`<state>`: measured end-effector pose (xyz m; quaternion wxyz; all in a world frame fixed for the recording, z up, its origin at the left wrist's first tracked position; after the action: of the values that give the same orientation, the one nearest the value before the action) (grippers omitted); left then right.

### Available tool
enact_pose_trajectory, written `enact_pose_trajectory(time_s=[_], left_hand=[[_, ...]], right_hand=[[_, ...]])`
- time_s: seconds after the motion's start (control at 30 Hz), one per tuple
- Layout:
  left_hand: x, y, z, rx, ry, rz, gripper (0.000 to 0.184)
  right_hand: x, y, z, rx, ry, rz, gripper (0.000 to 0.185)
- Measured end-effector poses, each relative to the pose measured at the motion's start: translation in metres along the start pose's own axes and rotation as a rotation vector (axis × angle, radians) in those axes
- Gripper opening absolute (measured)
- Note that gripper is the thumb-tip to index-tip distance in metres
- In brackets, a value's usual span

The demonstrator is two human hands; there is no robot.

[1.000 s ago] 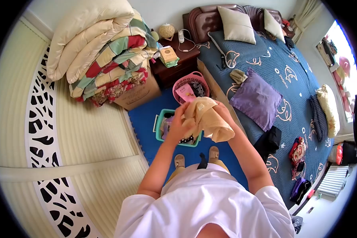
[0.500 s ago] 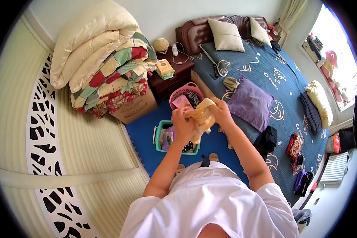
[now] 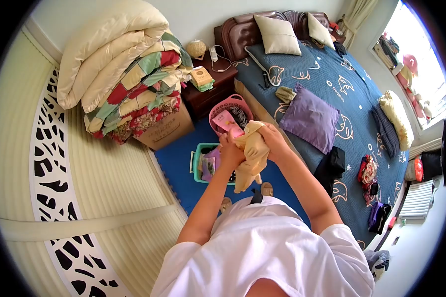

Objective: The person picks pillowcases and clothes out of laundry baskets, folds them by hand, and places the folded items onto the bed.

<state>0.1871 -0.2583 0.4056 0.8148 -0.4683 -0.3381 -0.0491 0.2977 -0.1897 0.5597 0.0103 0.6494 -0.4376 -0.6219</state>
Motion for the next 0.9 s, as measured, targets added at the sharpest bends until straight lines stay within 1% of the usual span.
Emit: enact_pose_trajectory(time_s=[0.03,0.07,0.1,0.17,0.2,0.23,0.3,0.33,0.37,0.4,0.43,0.47,0.5,0.53,0.57,0.6,0.63,0.7,0.73,0.77,0.8,0.83,0.87,0.9], left_hand=[[-0.010,0.006,-0.003,-0.175,-0.115,0.022,0.070],[-0.021,0.012,-0.006,-0.357,-0.223,0.063,0.070],[-0.024,0.002,-0.008,-0.361,-0.219,0.061,0.070],[-0.028,-0.004,-0.024,-0.920,-0.895,-0.727,0.053],[-0.025,-0.003,-0.032,-0.754,-1.056,-1.049,0.039],[-0.028,0.000,-0.032,-0.758,-1.056,-1.043,0.039],[-0.031,0.006,-0.025,-0.386,-1.077,-1.675,0.036],[-0.023,-0.008,-0.019,-0.374,-1.011,-1.660,0.038],[-0.022,-0.011,-0.016,-0.376,-1.013,-1.659,0.038],[-0.021,-0.013,-0.013,-0.391,-0.949,-1.837,0.038],[-0.017,-0.016,-0.010,-0.405,-0.877,-2.012,0.038],[-0.004,-0.025,-0.006,-0.456,-0.797,-2.146,0.035],[0.001,-0.028,-0.003,-0.460,-0.799,-2.144,0.035],[0.007,-0.031,0.003,-0.480,-0.748,-2.170,0.035],[0.013,-0.034,0.010,-0.501,-0.696,-2.196,0.035],[0.030,-0.049,0.015,-0.487,-0.756,-2.123,0.034],[0.035,-0.054,0.017,-0.493,-0.760,-2.118,0.034],[0.044,-0.060,0.021,-0.668,-0.711,-2.034,0.035],[0.056,-0.067,0.024,-0.729,-0.681,-1.963,0.040],[0.054,-0.064,0.023,-0.743,-0.686,-1.956,0.040],[0.050,-0.060,0.021,-0.870,-0.590,-1.938,0.045],[0.061,-0.070,0.023,-0.993,-0.491,-1.917,0.050],[0.068,-0.084,0.020,-0.913,-0.466,-1.850,0.053],[0.071,-0.091,0.023,-0.916,-0.468,-1.848,0.053]], right_hand=[[-0.003,0.005,-0.004,0.019,0.011,0.024,0.019],[-0.008,0.005,-0.007,-0.036,-0.028,0.054,0.021],[-0.009,0.000,-0.009,-0.030,-0.029,0.055,0.021],[-0.013,-0.022,-0.008,0.043,-0.136,0.154,0.023],[-0.010,-0.041,-0.005,0.102,-0.124,0.220,0.023],[-0.011,-0.054,-0.006,0.250,-0.070,0.303,0.024],[-0.008,-0.091,-0.006,0.368,-0.157,0.303,0.024],[-0.003,-0.111,-0.007,0.371,-0.156,0.305,0.024],[0.003,-0.133,-0.008,0.446,-0.152,0.236,0.024],[0.009,-0.153,-0.008,0.520,-0.148,0.165,0.025],[0.018,-0.167,-0.008,0.523,-0.149,0.167,0.025],[0.029,-0.181,-0.011,0.574,-0.037,-0.117,0.024],[0.034,-0.187,-0.013,0.617,0.079,-0.400,0.024],[0.036,-0.193,-0.010,0.553,0.276,-0.749,0.037],[0.044,-0.198,-0.011,0.555,0.275,-0.745,0.037],[0.045,-0.177,-0.014,0.430,0.025,-1.017,0.052],[0.044,-0.152,-0.016,0.293,-0.232,-1.271,0.069],[0.032,-0.101,-0.018,0.134,-0.393,-1.254,0.096],[0.036,-0.089,-0.012,0.046,-0.465,-1.234,0.097],[0.037,-0.079,-0.005,-0.042,-0.538,-1.212,0.099],[0.044,-0.074,0.005,-0.108,-0.576,-1.180,0.096],[0.045,-0.067,0.011,-0.045,-0.594,-1.160,0.076],[0.040,-0.068,0.014,-0.088,-0.438,-1.127,0.063],[0.032,-0.067,0.017,-0.134,-0.282,-1.089,0.050]])
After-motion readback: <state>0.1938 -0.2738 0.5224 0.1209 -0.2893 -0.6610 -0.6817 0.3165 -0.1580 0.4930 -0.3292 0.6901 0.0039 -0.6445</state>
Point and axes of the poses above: each hand's wrist, its own z-axis towards the middle knuckle, its own y-axis out of the palm, x = y × z, the point moved 2 cm from there along z, towards the middle knuckle, and after that the axes turned 5 degrees about -x, right-handed, at the moved point
